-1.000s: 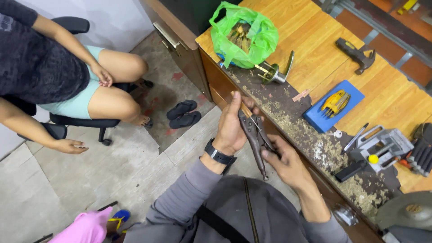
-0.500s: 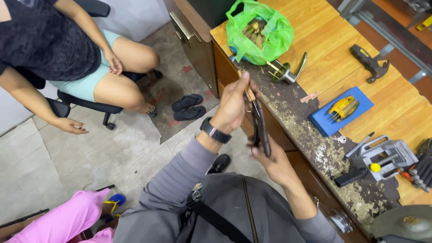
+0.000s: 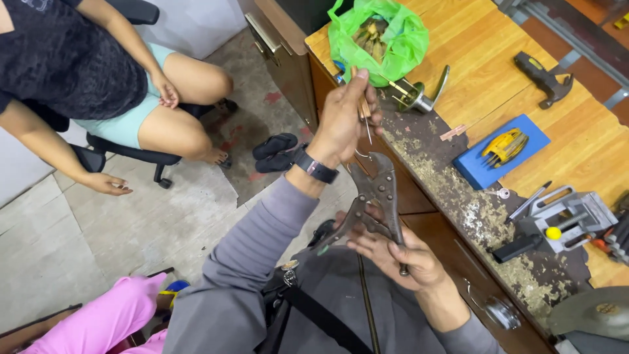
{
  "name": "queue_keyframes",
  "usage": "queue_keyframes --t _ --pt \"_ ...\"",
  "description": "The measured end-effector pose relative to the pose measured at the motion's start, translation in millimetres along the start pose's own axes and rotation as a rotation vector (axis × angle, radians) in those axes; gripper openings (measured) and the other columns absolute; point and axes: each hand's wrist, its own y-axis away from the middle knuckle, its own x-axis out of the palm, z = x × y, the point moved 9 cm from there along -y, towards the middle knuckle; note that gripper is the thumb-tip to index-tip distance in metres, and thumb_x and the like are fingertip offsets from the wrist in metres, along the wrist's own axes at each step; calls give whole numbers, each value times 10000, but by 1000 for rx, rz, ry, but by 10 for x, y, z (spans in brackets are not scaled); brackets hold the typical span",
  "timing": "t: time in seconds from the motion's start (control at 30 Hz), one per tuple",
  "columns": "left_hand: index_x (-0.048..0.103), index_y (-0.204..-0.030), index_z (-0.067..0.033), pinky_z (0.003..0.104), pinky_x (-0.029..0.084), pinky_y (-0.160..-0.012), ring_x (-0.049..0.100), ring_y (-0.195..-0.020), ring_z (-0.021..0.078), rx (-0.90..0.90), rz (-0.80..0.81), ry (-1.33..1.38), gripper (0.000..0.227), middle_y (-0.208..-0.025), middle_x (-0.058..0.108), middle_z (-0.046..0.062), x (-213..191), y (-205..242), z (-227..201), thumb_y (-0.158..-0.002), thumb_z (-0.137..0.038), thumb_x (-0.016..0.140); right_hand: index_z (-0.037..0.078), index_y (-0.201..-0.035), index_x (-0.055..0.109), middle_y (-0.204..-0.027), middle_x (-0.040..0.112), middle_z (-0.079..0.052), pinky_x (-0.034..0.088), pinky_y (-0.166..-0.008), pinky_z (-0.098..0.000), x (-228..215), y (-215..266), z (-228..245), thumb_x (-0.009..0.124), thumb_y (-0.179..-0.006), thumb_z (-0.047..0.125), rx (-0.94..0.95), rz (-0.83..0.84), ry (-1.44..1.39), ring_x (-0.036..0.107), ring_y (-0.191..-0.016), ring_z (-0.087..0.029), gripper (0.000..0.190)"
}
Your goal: The person sharpens a metal key blank using a bench grinder, creating sparks. They then use locking pliers to hold the key while filing it with a metal file. The person repeats the grinding and filing process to shape the key.
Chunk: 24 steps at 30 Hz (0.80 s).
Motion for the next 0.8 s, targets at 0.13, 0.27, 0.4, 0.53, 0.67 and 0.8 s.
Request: queue_keyframes --t 0.13,0.27,0.4,0.53,0.67,0.8 --pt "518 -731 -135 373 597 -479 572 -540 157 -105 -23 127 392 -653 491 12 161 113 214 -953 -450 588 147 -1655 185 -1668 139 -397 132 -1301 -643 276 -159 16 609 -1130 207 5 107 42 140 -1595 -518 677" --pt "484 -711 -128 359 525 -410 435 -462 133 -29 -58 131 432 -617 403 24 262 37 265 -953 -476 573 123 -1645 165 -1600 235 -408 142 -1238 -740 64 63 -86 676 -1055 158 -69 20 -48 244 -1516 -569 782" --pt "540 -733 -100 336 508 -388 473 -447 130 -44 47 137 421 -643 476 39 390 95 186 -993 -430 566 119 -1641 235 -1558 353 -425 302 -1196 -696 391 -200 129 589 -1122 230 -113 37 128 378 -1452 -612 638" --pt "585 -706 -105 331 495 -397 482 -407 167 37 77 7 439 -495 454 27 430 81 40 -988 -440 547 222 -1638 350 -1574 359 -361 209 -1221 -770 415 -179 198 556 -1169 267 -158 49 119 340 -1465 -611 515" --pt "556 -685 -77 305 468 -370 462 -365 162 101 51 -151 469 -475 422 23 451 107 -55 -974 -445 521 130 -1636 252 -1415 481 -286 400 -1112 -651 361 -166 226 623 -1111 271 -132 -51 125 505 -1309 -456 658" --pt "482 -630 -88 310 426 -352 428 -385 153 79 -6 -200 465 -507 370 35 486 109 -85 -962 -411 507 23 -1587 249 -1282 516 -235 465 -1015 -558 236 -134 212 675 -1038 260 -98 -140 126 561 -1169 -395 733"
